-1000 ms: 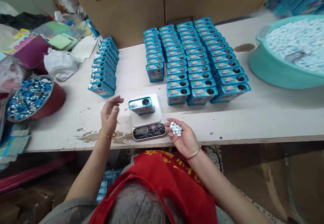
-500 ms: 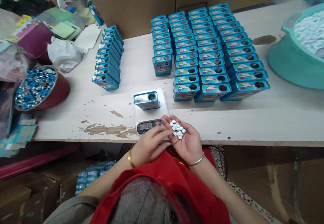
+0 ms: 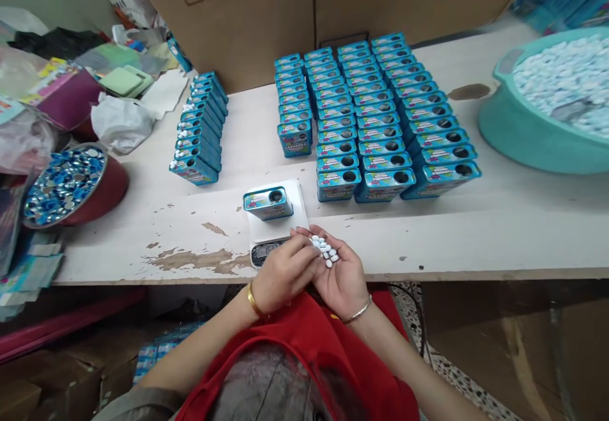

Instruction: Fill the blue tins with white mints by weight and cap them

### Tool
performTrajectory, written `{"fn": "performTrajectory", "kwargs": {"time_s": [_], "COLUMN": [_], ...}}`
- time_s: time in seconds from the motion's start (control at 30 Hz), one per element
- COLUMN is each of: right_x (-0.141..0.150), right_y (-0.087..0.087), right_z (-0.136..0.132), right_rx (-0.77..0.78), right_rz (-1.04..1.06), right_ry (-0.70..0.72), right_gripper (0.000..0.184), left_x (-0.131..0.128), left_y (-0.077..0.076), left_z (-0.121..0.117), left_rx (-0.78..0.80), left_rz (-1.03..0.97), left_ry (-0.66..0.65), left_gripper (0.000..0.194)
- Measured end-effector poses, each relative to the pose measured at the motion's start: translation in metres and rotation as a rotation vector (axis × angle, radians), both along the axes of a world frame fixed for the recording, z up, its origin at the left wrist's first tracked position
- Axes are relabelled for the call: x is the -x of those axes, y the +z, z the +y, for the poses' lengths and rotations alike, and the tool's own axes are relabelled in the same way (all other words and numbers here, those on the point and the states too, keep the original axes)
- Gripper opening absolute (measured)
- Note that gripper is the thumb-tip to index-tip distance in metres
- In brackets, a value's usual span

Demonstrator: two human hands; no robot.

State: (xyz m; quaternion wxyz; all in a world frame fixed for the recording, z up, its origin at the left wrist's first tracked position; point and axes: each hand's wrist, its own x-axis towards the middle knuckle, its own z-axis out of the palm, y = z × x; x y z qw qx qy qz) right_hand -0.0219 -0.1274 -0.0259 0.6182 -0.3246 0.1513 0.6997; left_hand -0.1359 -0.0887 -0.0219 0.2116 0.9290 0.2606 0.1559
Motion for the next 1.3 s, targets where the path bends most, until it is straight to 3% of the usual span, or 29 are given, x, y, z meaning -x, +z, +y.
{"fn": "performTrajectory", "kwargs": {"time_s": [0.17, 0.27, 0.37, 0.53, 0.6, 0.67, 0.77, 0.93, 1.07, 1.17, 1.3], "right_x": [0.002, 0.002, 0.0, -0.01, -0.016, -0.022, -0.029, -0.036, -0.038, -0.039, -0.04], "right_y": [0.006, 0.007, 0.004, -0.005, -0.01, -0.015, -0.022, -0.025, -0.027, -0.029, -0.033], "right_z": [0.013, 0.015, 0.014, 0.009, 0.008, 0.009, 0.011, 0.015, 0.014, 0.012, 0.013], "right_rx": [-0.097, -0.104, -0.061, -0.001, 0.013, 0.03, 0.047, 0.064, 0.074, 0.079, 0.134], "right_rz": [0.047, 0.064, 0.064, 0.063, 0.059, 0.044, 0.025, 0.014, 0.017, 0.001, -0.025], "right_ry": [-0.041, -0.067, -0.061, -0.093, -0.115, -0.141, -0.17, -0.206, -0.189, -0.161, -0.117], "right_gripper": [0.032, 0.029, 0.025, 0.023, 0.023, 0.022, 0.022, 0.02, 0.018, 0.02, 0.023], "left_x": [0.009, 0.018, 0.026, 0.046, 0.053, 0.054, 0.038, -0.009, -0.029, -0.015, 0.046], "left_y": [0.024, 0.04, 0.047, 0.039, 0.036, 0.033, 0.03, 0.011, -0.009, -0.012, 0.003], "left_z": [0.023, 0.046, 0.072, 0.093, 0.097, 0.105, 0.133, 0.196, 0.216, 0.211, 0.2], "left_rx": [-0.084, -0.139, -0.247, -0.248, -0.21, -0.19, -0.241, -0.333, -0.378, -0.437, -0.509], "left_rz": [-0.138, -0.295, -0.256, -0.053, 0.022, 0.097, 0.107, 0.037, 0.09, 0.03, -0.034], "left_ry": [-0.025, 0.134, 0.275, 0.313, 0.275, 0.231, 0.26, 0.291, 0.28, 0.351, 0.548], "left_gripper": [0.018, 0.02, 0.011, 0.034, 0.053, 0.053, 0.037, 0.037, 0.044, 0.052, 0.046]}}
